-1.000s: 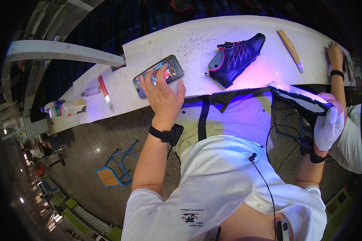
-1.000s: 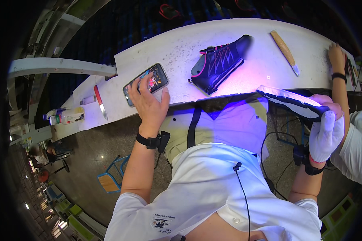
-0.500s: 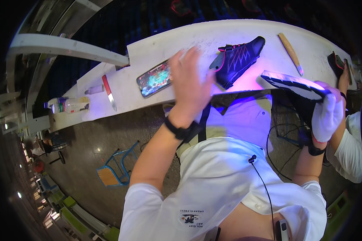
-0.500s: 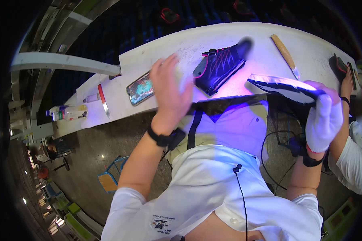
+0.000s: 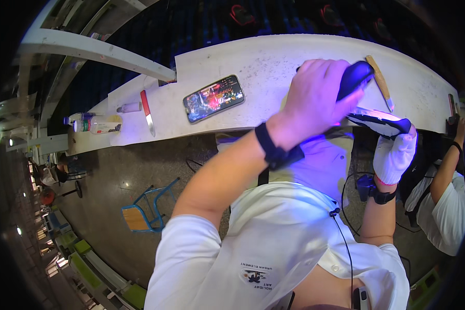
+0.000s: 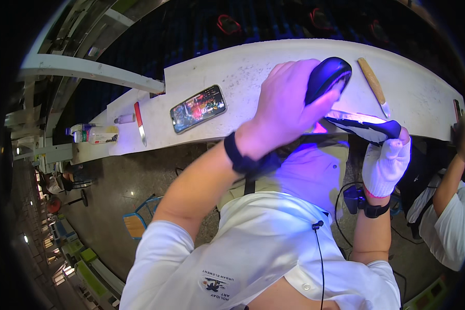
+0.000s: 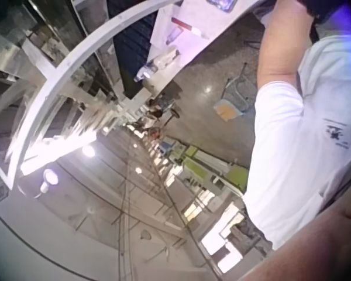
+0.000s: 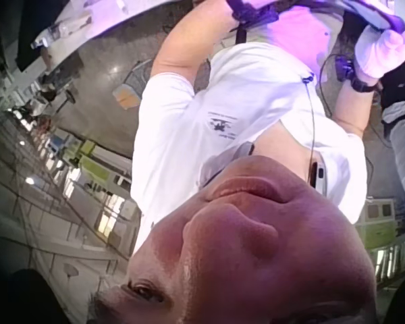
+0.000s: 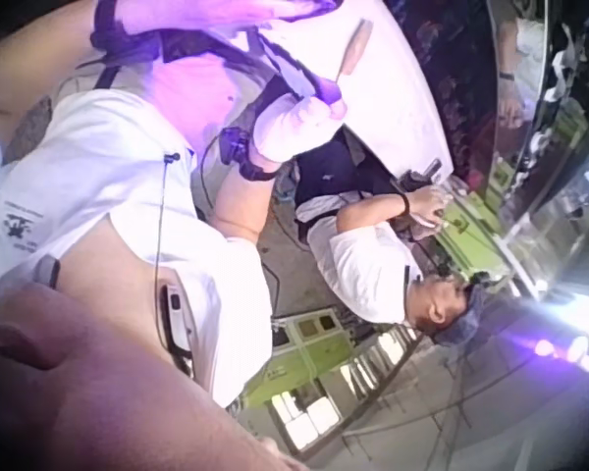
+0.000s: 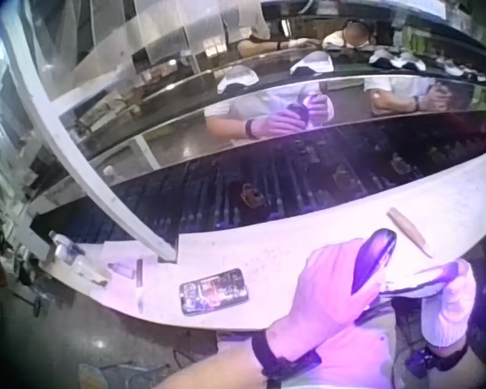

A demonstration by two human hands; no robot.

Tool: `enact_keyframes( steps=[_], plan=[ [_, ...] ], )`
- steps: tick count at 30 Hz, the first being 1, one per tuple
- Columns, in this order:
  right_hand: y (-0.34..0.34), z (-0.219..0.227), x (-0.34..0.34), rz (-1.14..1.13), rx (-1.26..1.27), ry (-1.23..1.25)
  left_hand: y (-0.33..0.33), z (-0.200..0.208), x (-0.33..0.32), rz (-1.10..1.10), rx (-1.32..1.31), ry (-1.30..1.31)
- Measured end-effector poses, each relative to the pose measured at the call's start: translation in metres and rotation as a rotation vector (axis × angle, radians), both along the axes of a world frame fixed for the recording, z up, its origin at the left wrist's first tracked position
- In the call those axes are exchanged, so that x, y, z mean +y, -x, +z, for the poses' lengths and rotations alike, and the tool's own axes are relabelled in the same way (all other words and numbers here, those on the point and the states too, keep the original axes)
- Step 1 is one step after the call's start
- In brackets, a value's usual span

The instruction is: The recorder is checking and refining the assembly of a sneaker, specifically focusing on the upper part and the sole.

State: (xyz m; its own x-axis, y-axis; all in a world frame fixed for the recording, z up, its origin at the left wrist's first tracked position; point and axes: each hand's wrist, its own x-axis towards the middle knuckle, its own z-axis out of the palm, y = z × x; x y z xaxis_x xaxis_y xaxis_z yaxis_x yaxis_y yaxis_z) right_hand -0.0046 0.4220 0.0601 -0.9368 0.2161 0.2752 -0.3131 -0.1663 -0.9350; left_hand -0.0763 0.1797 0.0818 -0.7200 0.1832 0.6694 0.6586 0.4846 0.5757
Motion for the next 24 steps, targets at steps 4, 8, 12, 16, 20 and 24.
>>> enact_keyframes(
  steps=[4,8,12,16,20,24],
  plan=[
    [0.010,0.002,-0.009,0.015,-0.020,0.131,-0.035,-0.003,-0.011,-0.117,-0.083,-0.180],
    [0.013,0.030,-0.015,0.240,0.055,0.016,-0.050,-0.002,-0.014,-0.217,-0.200,-0.314],
    [0.010,0.045,-0.033,0.400,0.039,-0.148,-0.055,0.006,-0.015,-0.218,-0.015,-0.239],
    [0.008,0.043,-0.055,0.537,-0.074,0.067,-0.062,0.013,-0.025,-0.208,0.025,-0.159],
    [0.003,0.042,-0.073,0.471,-0.079,0.155,-0.076,0.017,-0.035,-0.217,-0.087,-0.182],
    [-0.007,0.040,-0.087,0.400,-0.036,0.139,-0.098,0.014,-0.027,-0.216,-0.249,-0.392]
  ],
)
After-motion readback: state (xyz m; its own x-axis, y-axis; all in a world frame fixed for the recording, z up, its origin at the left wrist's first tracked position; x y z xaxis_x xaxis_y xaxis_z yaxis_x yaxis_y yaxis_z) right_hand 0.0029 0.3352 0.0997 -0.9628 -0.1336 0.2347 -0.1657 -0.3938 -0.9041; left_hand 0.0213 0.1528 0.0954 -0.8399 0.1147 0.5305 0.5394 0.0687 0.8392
